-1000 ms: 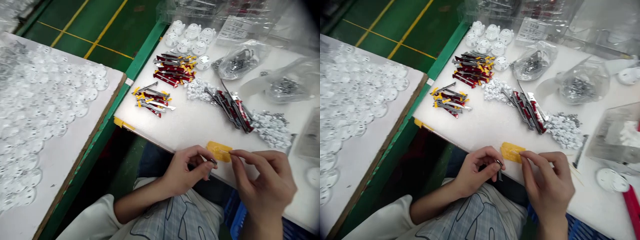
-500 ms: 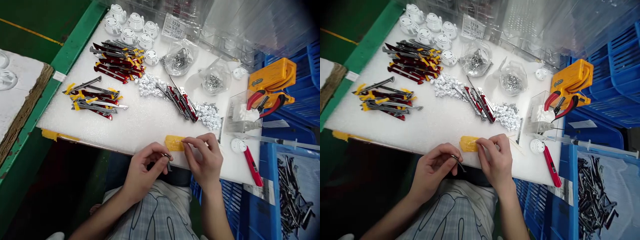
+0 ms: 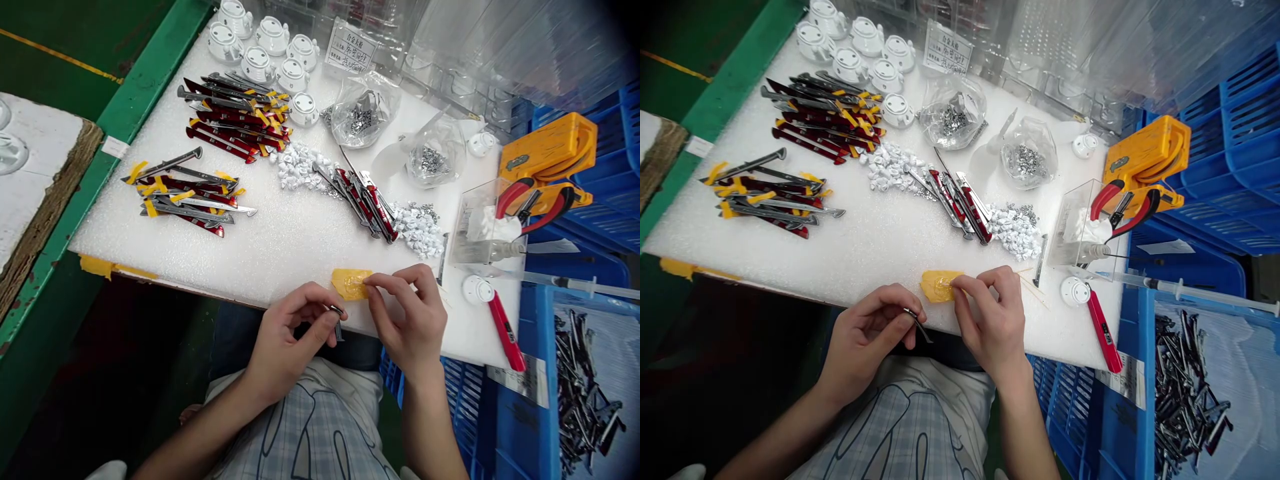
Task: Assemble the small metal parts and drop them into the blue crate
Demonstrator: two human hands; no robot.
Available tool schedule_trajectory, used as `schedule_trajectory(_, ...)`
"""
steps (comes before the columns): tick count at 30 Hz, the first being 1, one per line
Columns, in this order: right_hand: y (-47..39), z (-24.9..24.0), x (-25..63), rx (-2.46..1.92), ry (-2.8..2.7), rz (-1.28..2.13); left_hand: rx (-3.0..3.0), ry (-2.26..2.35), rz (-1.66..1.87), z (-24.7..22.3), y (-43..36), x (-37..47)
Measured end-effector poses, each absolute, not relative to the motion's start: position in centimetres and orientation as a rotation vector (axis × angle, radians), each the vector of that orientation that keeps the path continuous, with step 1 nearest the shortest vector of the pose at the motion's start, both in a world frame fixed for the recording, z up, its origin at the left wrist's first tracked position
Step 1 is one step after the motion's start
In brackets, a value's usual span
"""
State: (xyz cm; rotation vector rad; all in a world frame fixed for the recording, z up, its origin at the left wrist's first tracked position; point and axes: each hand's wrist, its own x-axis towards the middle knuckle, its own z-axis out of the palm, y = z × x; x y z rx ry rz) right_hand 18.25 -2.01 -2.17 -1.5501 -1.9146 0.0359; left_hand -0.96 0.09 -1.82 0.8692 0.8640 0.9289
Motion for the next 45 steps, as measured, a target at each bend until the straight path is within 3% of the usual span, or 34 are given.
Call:
schedule_trajectory(19,-2.2,-2.2,18.1,-1.574,-1.872,0.067,0.892,0.893,0.917,-1.8,0.1,-1.0)
schedule_trajectory(32,-2.6,-1.9,18.3,-1.567,-1.405,0.390,0.894,0.947,0.905,-1.5,0.1,-0.9)
schedule_trajectory(45,-2.7,-2.4,16.8,-1.322,-1.664,0.208,0.902,0.960,0.889,-1.6,0.0,-0.7)
